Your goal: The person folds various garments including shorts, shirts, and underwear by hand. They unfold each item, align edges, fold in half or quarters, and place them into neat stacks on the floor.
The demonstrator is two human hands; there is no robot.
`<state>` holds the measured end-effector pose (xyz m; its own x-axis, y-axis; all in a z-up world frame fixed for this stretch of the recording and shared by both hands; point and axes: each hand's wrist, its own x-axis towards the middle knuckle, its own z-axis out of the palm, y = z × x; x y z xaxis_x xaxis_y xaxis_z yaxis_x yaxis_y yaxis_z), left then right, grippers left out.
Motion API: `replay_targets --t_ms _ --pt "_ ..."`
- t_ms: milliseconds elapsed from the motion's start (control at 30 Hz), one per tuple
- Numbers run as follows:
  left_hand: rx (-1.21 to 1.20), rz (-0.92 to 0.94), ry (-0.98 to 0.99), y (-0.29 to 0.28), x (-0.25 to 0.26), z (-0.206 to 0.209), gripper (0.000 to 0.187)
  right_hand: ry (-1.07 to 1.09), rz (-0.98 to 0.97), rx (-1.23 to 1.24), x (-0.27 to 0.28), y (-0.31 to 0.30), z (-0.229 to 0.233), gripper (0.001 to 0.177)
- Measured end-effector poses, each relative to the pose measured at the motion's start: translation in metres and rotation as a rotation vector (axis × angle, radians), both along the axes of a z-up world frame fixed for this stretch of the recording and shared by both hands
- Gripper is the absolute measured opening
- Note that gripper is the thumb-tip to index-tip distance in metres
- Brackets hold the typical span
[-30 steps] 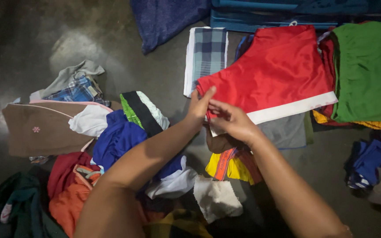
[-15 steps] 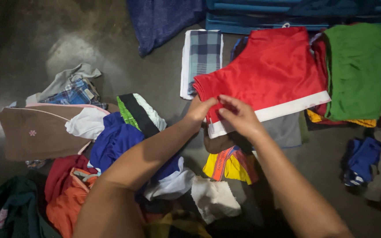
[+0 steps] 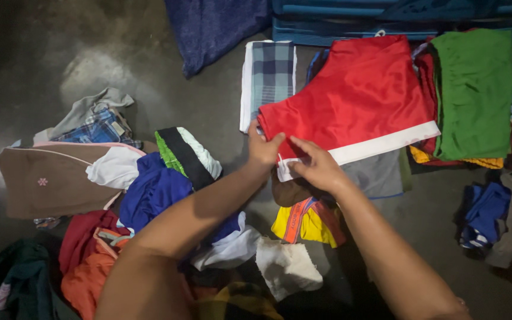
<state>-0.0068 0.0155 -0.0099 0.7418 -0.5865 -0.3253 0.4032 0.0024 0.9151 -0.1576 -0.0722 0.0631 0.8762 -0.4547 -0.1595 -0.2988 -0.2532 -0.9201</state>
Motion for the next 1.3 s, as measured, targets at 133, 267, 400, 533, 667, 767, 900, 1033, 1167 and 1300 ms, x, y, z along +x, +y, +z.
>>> replay_targets --t_ms 133,267,400,533,667,767,900,1033,1167,1300 --pt "-0.004 0.0 0.081 0.009 -0.009 -0.01 0.064 -0.024 -0.027 0.177 -0.002 -0.001 -0.014 0.067" --pt "0.14 -0.051 0.044 0.008 -0.009 -0.015 0.053 -0.076 -0.065 0.317 0.001 -0.001 -0.027 0.058" --pt "0.047 -0.037 -0.083 0.002 -0.006 -0.017 0.068 0.01 -0.191 0.318 0.0 0.002 -0.041 0.036" --pt "-0.031 0.031 -0.125 -0.001 0.012 -0.015 0.087 0.011 -0.163 0.434 -0.002 0.004 -0.046 0.026" --pt "0.286 -0.064 -0.144 -0.002 0.035 -0.018 0.062 0.033 -0.2 0.363 -0.004 0.006 -0.043 0.028" --pt "0.264 -0.002 -0.042 -0.004 0.038 -0.022 0.071 0.017 -0.23 0.388 -0.006 0.005 -0.038 0.028" --pt "0.175 -0.09 -0.008 -0.002 0.037 -0.009 0.059 0.052 -0.224 0.381 -0.007 0.003 -0.038 0.025" --pt "0.392 -0.072 -0.646 0.003 0.034 0.018 0.063 0.07 -0.137 0.384 -0.008 0.004 -0.045 0.015" --pt "0.635 -0.21 -1.079 0.003 0.027 0.037 0.044 0.067 0.002 0.537 -0.009 0.009 -0.041 0.016" --pt "0.632 -0.324 -1.175 -0.018 0.012 0.051 0.039 0.144 0.266 0.559 -0.015 0.004 -0.02 0.022"
